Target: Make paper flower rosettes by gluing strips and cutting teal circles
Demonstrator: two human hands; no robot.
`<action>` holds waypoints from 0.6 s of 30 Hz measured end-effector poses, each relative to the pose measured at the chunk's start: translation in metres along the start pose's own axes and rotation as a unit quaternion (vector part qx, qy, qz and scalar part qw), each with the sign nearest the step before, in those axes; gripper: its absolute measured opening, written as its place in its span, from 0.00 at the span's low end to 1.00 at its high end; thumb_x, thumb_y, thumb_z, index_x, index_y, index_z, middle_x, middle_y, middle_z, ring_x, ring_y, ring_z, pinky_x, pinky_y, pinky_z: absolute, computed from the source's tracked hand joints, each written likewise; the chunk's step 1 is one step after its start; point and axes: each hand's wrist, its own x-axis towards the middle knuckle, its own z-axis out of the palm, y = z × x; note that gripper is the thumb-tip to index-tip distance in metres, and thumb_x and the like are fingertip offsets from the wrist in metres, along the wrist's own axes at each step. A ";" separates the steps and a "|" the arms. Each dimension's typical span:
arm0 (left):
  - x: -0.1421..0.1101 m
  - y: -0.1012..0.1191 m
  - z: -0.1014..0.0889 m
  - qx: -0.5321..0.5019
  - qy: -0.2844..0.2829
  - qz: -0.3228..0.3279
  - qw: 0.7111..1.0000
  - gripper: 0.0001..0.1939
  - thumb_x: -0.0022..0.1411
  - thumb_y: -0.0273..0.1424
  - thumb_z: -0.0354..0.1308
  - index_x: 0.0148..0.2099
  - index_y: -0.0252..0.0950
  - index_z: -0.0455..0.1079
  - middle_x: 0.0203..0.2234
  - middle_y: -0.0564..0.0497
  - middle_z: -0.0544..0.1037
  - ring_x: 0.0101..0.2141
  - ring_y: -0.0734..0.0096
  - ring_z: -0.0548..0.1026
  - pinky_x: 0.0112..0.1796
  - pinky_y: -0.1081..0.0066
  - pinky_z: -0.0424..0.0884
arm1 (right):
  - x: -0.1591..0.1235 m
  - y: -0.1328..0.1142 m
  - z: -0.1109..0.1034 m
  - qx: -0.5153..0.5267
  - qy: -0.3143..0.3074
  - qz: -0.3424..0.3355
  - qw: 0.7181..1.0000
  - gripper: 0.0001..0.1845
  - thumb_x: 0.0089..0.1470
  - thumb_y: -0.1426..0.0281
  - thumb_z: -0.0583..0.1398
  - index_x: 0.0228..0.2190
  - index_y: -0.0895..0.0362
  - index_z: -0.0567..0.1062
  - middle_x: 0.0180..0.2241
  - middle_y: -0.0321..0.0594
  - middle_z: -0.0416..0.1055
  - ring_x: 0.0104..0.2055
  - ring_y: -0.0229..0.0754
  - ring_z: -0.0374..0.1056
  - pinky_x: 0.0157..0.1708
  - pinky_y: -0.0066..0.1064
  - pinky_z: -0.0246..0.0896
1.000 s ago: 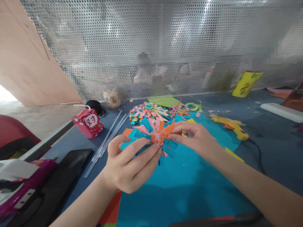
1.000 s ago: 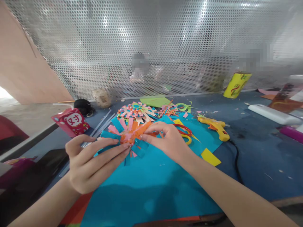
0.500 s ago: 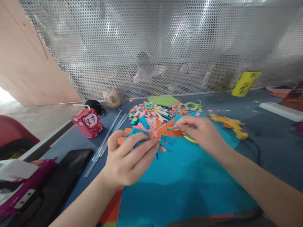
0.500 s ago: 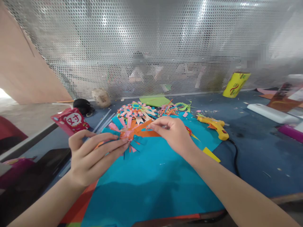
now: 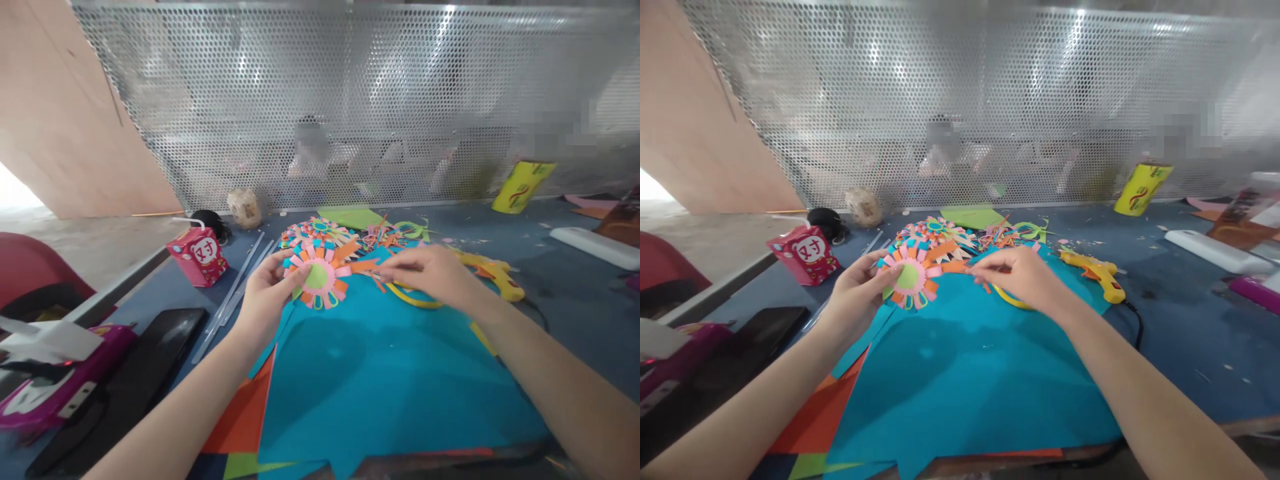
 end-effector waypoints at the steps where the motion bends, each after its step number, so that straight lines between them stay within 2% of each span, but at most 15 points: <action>1: 0.001 -0.001 0.000 -0.011 -0.006 -0.020 1.000 0.23 0.41 0.30 0.67 0.41 0.34 0.67 0.17 0.59 0.71 0.18 0.82 0.69 0.19 0.82 0.63 | -0.001 -0.002 0.006 0.000 -0.033 0.002 0.999 0.06 0.47 0.68 0.60 0.25 0.53 0.78 0.25 0.36 0.76 0.28 0.40 0.71 0.29 0.30 0.65; 3: 0.001 -0.004 -0.001 -0.012 -0.029 -0.050 0.998 0.23 0.41 0.30 0.67 0.42 0.33 0.67 0.22 0.55 0.74 0.22 0.80 0.71 0.23 0.80 0.67 | -0.003 -0.006 0.017 0.013 -0.081 0.009 0.997 0.07 0.48 0.66 0.59 0.24 0.54 0.77 0.24 0.36 0.76 0.28 0.39 0.71 0.27 0.28 0.65; 6: 0.000 -0.009 -0.002 0.010 -0.068 -0.057 0.996 0.23 0.43 0.31 0.67 0.43 0.34 0.68 0.24 0.54 0.74 0.24 0.78 0.73 0.27 0.78 0.69 | -0.006 -0.011 0.023 -0.015 -0.135 0.019 0.991 0.10 0.48 0.64 0.59 0.22 0.54 0.77 0.22 0.35 0.74 0.25 0.39 0.70 0.23 0.27 0.64; 8: 0.002 -0.012 -0.004 0.017 -0.064 -0.056 0.996 0.23 0.43 0.32 0.66 0.43 0.34 0.69 0.24 0.53 0.74 0.24 0.77 0.73 0.27 0.78 0.69 | -0.011 -0.011 0.021 -0.096 -0.128 0.001 0.987 0.09 0.49 0.65 0.59 0.23 0.54 0.77 0.23 0.35 0.75 0.26 0.41 0.71 0.24 0.29 0.65; 10: 0.004 -0.015 -0.005 0.004 -0.022 -0.071 0.997 0.22 0.41 0.32 0.67 0.41 0.33 0.70 0.23 0.53 0.74 0.24 0.77 0.72 0.25 0.78 0.68 | -0.024 -0.008 0.019 -0.202 -0.089 -0.050 0.974 0.08 0.51 0.69 0.57 0.27 0.55 0.77 0.28 0.38 0.76 0.31 0.44 0.71 0.30 0.34 0.67; 12: 0.009 -0.020 -0.007 -0.011 0.029 -0.092 0.995 0.22 0.40 0.33 0.67 0.40 0.32 0.69 0.23 0.53 0.73 0.22 0.77 0.71 0.20 0.79 0.66 | -0.044 0.000 0.022 -0.299 -0.042 -0.126 0.945 0.13 0.52 0.76 0.53 0.33 0.57 0.77 0.34 0.42 0.76 0.37 0.47 0.71 0.37 0.39 0.68; 15: 0.016 -0.028 -0.008 -0.024 0.069 -0.104 0.992 0.22 0.41 0.33 0.67 0.40 0.32 0.68 0.23 0.53 0.73 0.21 0.77 0.71 0.17 0.79 0.64 | -0.080 0.012 0.035 -0.404 -0.034 -0.263 0.875 0.22 0.52 0.82 0.45 0.38 0.62 0.76 0.37 0.47 0.75 0.38 0.46 0.72 0.35 0.36 0.70; 16: 0.017 -0.030 -0.008 -0.029 0.076 -0.106 0.991 0.21 0.41 0.32 0.66 0.39 0.32 0.68 0.23 0.53 0.73 0.21 0.77 0.71 0.17 0.79 0.64 | -0.091 0.014 0.040 -0.436 -0.018 -0.288 0.853 0.22 0.53 0.81 0.45 0.38 0.63 0.76 0.39 0.48 0.75 0.39 0.46 0.72 0.34 0.34 0.71; 18: 0.020 -0.032 -0.007 -0.040 0.087 -0.108 0.990 0.19 0.42 0.31 0.66 0.38 0.32 0.68 0.23 0.53 0.73 0.22 0.77 0.71 0.18 0.79 0.65 | -0.107 0.012 0.052 -0.491 0.000 -0.277 0.826 0.20 0.57 0.76 0.45 0.40 0.66 0.75 0.43 0.50 0.72 0.44 0.47 0.70 0.37 0.33 0.71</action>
